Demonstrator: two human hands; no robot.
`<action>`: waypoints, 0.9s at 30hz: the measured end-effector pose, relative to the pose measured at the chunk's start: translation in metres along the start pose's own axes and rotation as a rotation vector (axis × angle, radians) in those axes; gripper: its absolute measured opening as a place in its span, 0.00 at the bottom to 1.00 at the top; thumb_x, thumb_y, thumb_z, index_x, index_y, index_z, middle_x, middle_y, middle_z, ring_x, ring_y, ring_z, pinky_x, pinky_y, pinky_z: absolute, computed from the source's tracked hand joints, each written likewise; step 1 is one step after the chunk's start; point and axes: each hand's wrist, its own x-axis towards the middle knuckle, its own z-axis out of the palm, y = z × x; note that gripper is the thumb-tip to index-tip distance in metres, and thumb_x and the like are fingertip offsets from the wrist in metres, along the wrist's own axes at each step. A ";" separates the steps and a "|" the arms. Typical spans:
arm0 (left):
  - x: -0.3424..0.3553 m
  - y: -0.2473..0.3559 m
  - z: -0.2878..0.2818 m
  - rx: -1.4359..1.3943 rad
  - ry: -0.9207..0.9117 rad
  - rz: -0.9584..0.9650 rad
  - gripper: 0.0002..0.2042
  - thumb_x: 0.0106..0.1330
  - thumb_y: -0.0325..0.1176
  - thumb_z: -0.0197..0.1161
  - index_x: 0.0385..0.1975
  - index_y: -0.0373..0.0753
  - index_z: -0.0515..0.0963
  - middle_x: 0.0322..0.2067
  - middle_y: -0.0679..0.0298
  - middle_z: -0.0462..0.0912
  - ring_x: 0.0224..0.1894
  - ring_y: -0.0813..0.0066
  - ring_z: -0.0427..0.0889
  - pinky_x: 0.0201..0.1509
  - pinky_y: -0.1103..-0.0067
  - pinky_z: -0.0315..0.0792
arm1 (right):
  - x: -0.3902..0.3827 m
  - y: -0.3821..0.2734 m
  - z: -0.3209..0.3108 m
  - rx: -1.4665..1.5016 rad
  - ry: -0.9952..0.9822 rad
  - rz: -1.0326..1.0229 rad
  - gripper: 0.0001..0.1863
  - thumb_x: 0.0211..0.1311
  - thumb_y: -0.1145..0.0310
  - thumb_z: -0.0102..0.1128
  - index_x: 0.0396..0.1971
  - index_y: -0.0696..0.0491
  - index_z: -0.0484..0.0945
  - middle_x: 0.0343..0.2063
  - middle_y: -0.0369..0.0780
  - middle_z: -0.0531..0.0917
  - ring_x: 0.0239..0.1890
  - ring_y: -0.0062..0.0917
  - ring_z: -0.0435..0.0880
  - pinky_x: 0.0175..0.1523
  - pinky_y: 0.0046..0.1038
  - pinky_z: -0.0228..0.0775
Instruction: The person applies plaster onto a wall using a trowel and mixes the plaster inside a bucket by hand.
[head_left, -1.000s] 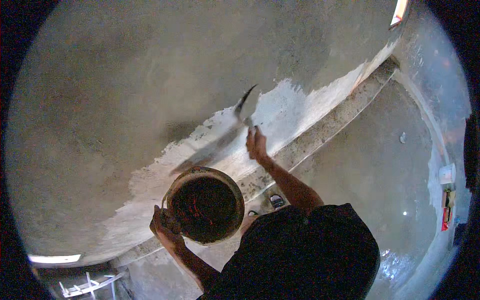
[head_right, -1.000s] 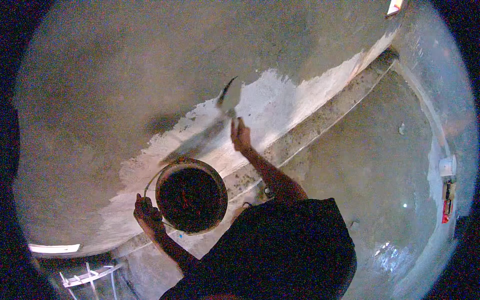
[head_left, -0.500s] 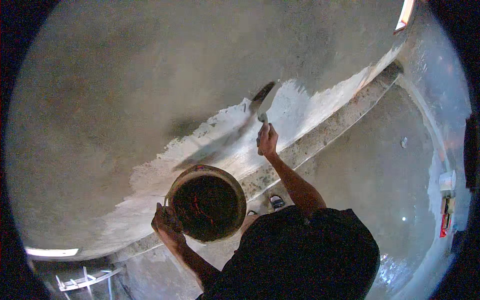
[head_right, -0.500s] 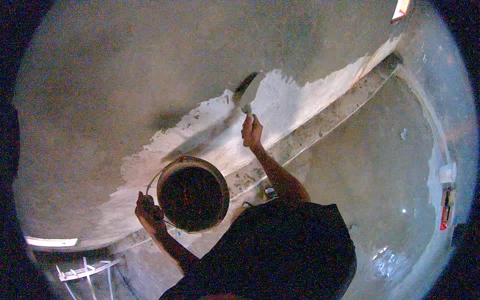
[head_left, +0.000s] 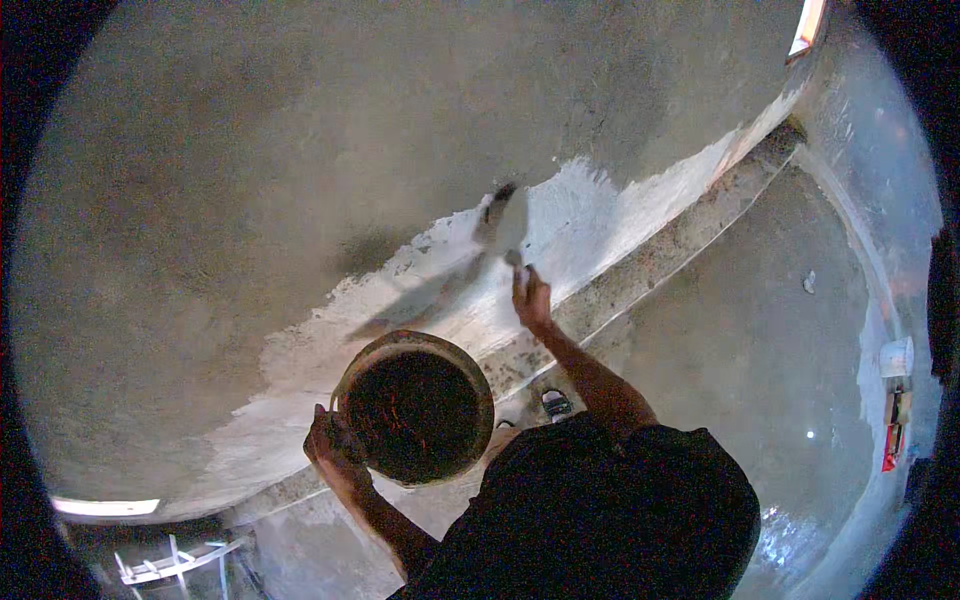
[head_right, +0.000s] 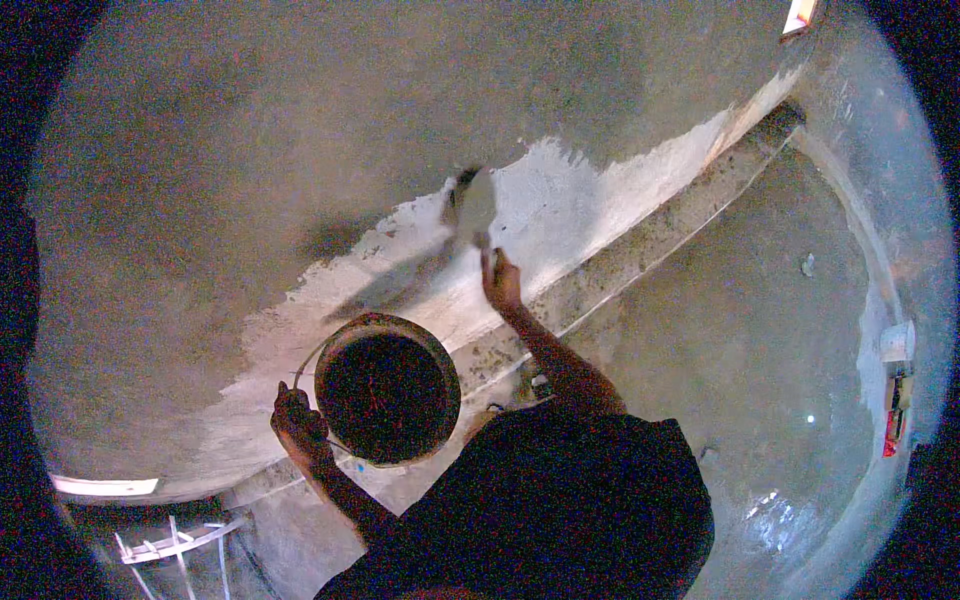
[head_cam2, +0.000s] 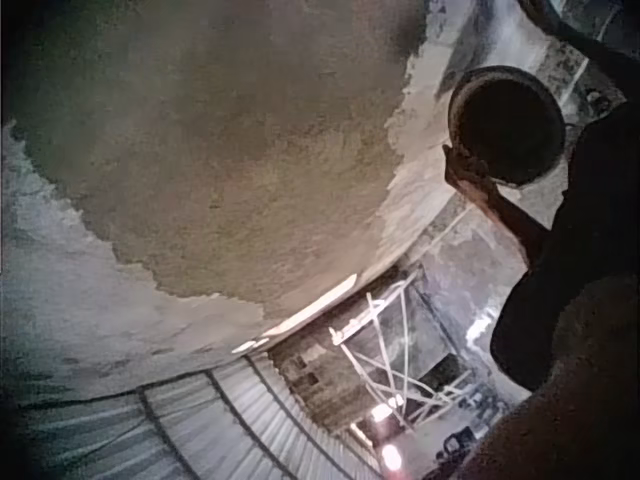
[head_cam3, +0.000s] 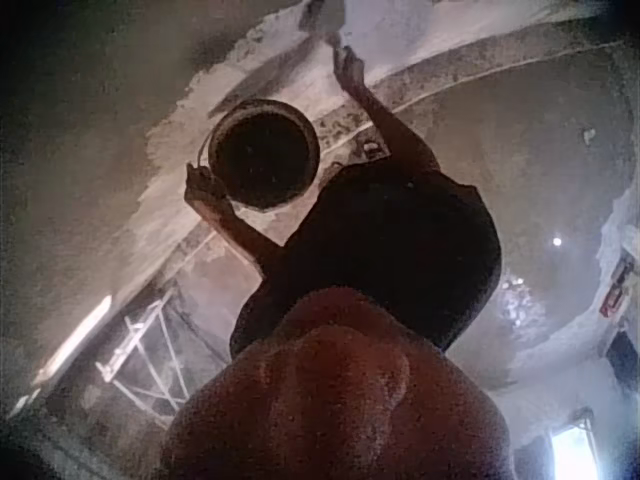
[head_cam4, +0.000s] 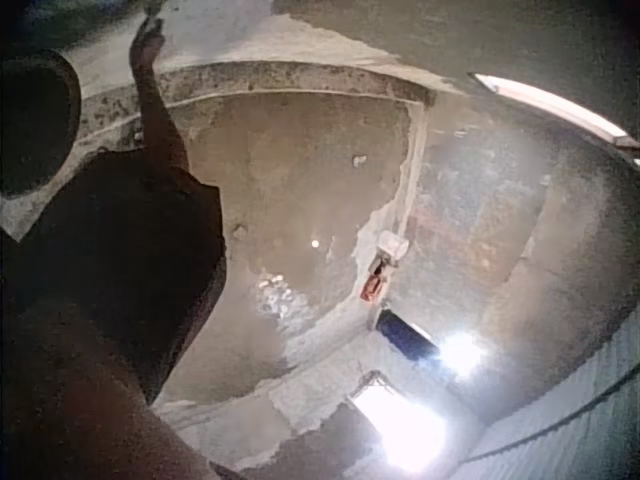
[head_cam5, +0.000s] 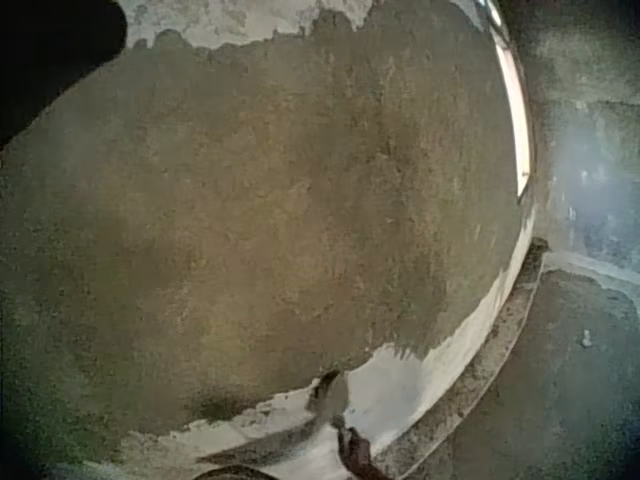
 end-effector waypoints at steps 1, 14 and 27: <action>0.004 -0.009 -0.006 -0.053 -0.019 -0.056 0.17 0.59 0.42 0.50 0.13 0.40 0.68 0.11 0.73 0.62 0.13 0.84 0.58 0.15 0.84 0.52 | 0.013 0.006 -0.001 0.029 0.050 0.039 0.16 0.60 0.58 0.45 0.26 0.59 0.67 0.06 0.37 0.68 0.06 0.19 0.65 0.11 0.25 0.56; 0.003 -0.008 -0.003 -0.204 0.001 -0.167 0.16 0.59 0.41 0.51 0.12 0.41 0.67 0.12 0.72 0.62 0.15 0.83 0.60 0.17 0.84 0.53 | -0.004 -0.075 0.015 0.136 -0.281 -0.028 0.13 0.56 0.62 0.50 0.29 0.59 0.66 0.12 0.51 0.72 0.18 0.48 0.73 0.23 0.42 0.63; -0.003 -0.013 0.015 -0.029 0.061 0.194 0.15 0.59 0.40 0.52 0.12 0.40 0.67 0.12 0.72 0.63 0.15 0.83 0.60 0.19 0.82 0.56 | 0.045 -0.024 0.021 0.414 -0.058 0.419 0.20 0.60 0.57 0.46 0.41 0.61 0.64 0.08 0.32 0.65 0.07 0.13 0.61 0.10 0.19 0.53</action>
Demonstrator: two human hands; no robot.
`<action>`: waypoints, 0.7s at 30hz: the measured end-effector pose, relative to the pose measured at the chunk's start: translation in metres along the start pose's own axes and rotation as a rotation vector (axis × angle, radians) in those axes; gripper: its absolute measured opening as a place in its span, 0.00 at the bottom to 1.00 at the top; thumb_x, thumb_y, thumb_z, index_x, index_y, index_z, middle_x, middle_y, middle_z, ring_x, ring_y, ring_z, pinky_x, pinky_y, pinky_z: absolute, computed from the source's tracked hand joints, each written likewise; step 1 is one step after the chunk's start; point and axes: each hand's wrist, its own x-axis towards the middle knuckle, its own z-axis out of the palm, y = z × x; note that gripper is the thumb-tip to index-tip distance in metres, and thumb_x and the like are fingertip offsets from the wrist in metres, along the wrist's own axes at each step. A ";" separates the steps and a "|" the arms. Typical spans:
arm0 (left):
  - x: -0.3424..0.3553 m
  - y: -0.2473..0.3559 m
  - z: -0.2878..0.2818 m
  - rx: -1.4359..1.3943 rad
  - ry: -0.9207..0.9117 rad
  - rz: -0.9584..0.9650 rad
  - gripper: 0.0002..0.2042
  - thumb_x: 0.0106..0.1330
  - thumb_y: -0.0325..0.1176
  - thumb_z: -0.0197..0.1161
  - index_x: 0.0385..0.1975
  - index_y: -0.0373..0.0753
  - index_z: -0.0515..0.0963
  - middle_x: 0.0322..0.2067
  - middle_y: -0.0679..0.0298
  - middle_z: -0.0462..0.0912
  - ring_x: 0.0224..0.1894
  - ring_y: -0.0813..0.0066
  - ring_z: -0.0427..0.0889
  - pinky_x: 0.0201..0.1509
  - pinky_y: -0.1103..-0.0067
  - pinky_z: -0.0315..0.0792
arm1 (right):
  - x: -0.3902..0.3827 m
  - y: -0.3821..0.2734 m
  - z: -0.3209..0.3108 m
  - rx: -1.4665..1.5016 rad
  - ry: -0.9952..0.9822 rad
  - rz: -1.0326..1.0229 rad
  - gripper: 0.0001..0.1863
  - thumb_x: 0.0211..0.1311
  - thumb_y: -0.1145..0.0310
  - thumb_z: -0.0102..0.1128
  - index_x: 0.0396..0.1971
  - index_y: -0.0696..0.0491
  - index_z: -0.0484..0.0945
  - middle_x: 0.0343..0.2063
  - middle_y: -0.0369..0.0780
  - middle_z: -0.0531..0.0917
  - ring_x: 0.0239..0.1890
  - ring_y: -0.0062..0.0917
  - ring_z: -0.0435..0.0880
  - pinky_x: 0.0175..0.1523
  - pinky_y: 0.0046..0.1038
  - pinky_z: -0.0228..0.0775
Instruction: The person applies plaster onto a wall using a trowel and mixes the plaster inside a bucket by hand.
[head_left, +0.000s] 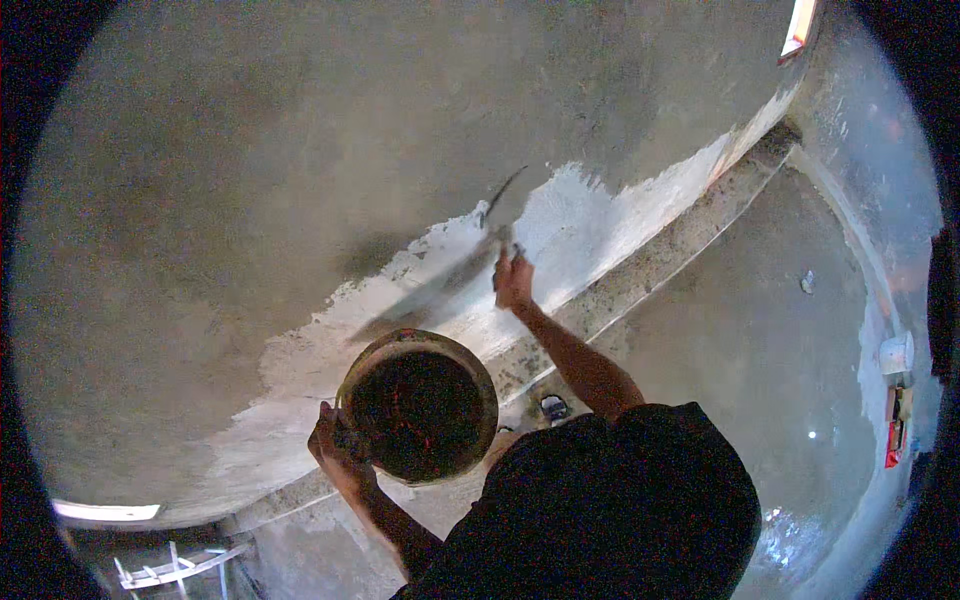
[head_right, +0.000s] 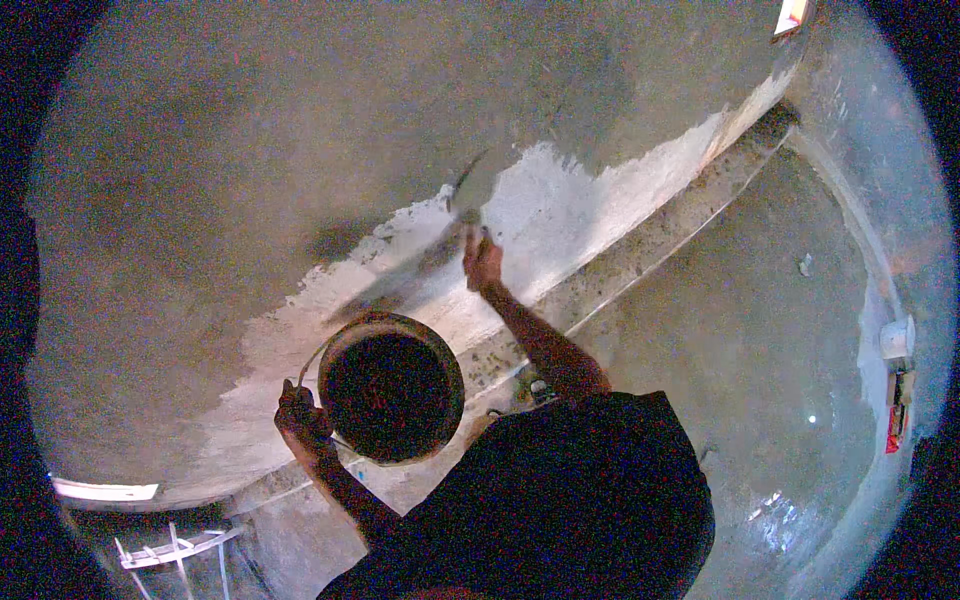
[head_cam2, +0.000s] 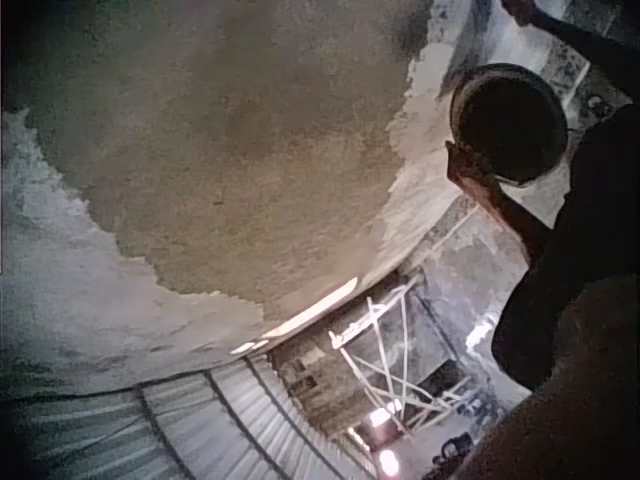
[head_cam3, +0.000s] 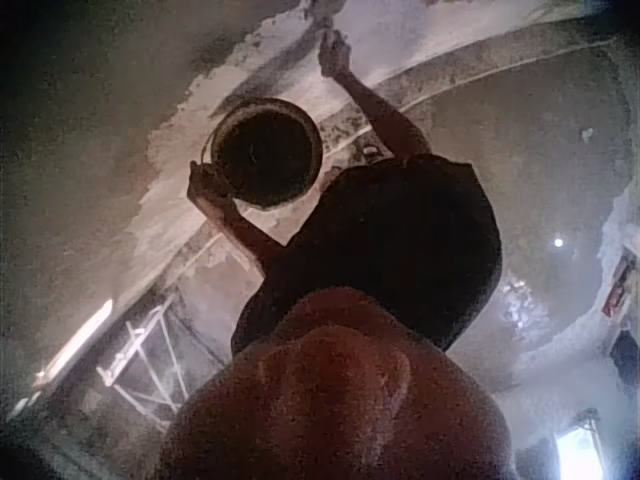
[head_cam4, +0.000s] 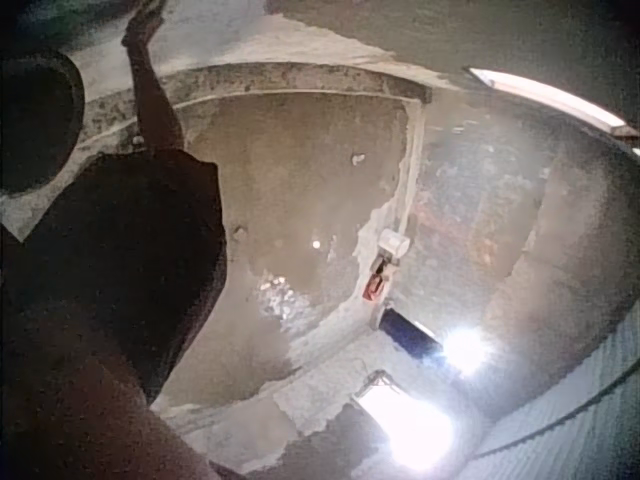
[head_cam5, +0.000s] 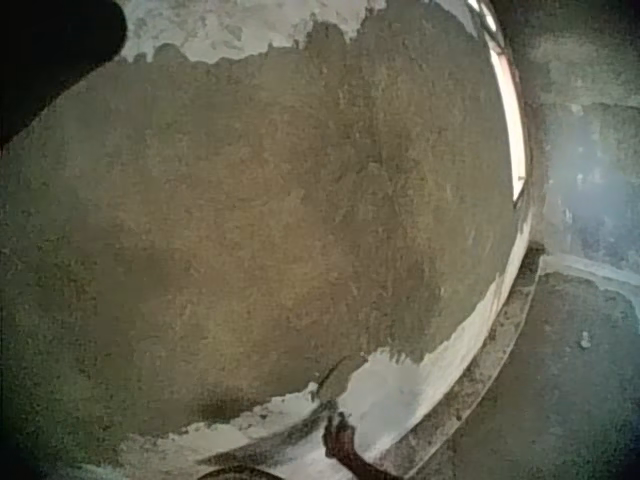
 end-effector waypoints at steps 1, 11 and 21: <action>0.001 0.003 0.009 -0.031 -0.034 0.001 0.15 0.58 0.40 0.52 0.13 0.40 0.67 0.13 0.71 0.65 0.16 0.83 0.62 0.19 0.82 0.58 | 0.002 0.044 0.002 -0.469 0.048 -0.531 0.21 0.59 0.62 0.47 0.46 0.62 0.62 0.07 0.37 0.68 0.05 0.20 0.62 0.10 0.25 0.54; 0.008 -0.018 0.000 0.136 -0.096 0.218 0.14 0.56 0.42 0.54 0.17 0.38 0.70 0.15 0.71 0.66 0.17 0.81 0.63 0.21 0.83 0.58 | -0.035 0.002 -0.042 -0.489 -0.101 -0.404 0.19 0.57 0.64 0.49 0.36 0.69 0.67 0.06 0.47 0.69 0.09 0.28 0.71 0.15 0.29 0.59; 0.011 -0.015 -0.012 -0.057 -0.235 -0.215 0.10 0.56 0.35 0.55 0.28 0.33 0.73 0.18 0.66 0.71 0.19 0.76 0.68 0.21 0.82 0.62 | 0.035 -0.003 -0.037 -0.399 0.163 -0.292 0.22 0.60 0.58 0.45 0.35 0.67 0.67 0.07 0.46 0.71 0.09 0.32 0.71 0.14 0.31 0.60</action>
